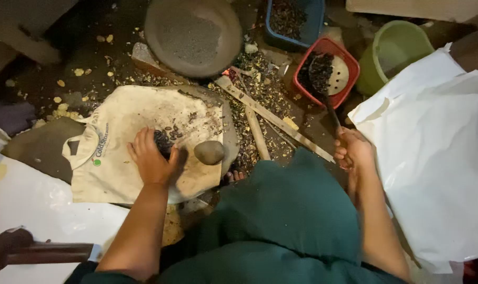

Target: Cracking roasted nuts with a stone and then flattening them using a wooden hammer on a floor-based setup.

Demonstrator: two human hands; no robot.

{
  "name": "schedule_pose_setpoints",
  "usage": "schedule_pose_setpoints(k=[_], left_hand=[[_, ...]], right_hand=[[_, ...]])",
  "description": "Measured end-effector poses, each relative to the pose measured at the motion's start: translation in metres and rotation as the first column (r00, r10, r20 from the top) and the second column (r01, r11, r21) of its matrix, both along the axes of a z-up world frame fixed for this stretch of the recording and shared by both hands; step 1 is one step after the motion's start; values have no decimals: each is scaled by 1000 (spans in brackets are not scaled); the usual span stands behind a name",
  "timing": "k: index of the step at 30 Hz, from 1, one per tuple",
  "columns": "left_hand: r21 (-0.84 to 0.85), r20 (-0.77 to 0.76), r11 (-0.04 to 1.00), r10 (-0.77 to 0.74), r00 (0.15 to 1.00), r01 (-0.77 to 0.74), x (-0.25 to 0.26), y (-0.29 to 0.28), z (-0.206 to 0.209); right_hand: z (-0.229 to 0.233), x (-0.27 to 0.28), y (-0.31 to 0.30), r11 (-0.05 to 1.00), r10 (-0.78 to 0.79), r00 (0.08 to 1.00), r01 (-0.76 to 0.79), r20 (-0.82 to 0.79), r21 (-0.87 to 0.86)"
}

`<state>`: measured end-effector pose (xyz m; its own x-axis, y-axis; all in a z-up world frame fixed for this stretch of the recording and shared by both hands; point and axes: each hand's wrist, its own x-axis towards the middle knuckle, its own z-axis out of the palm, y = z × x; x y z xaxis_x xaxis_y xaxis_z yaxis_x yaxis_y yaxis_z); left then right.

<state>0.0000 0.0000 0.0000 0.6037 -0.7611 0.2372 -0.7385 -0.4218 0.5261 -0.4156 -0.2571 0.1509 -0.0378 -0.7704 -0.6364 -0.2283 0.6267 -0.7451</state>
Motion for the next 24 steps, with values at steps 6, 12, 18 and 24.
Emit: schedule_pose_setpoints(k=[6,12,18,24], left_hand=[[10,38,1000,24,999,-24,0,2,-6],[14,31,1000,23,999,-23,2,1,-3],[9,-12,999,44,999,-44,-1,1,-2],[36,-28,998,58,998,-57,-2,-1,4]], right_hand=[[-37,-32,-9,992,118,985,-121,129,18],[-2,-10,6,996,-8,997,15,83,-83],[33,18,6,990,105,990,-95,94,-105],[41,96,-22,923,367,930,-369,-37,-113]])
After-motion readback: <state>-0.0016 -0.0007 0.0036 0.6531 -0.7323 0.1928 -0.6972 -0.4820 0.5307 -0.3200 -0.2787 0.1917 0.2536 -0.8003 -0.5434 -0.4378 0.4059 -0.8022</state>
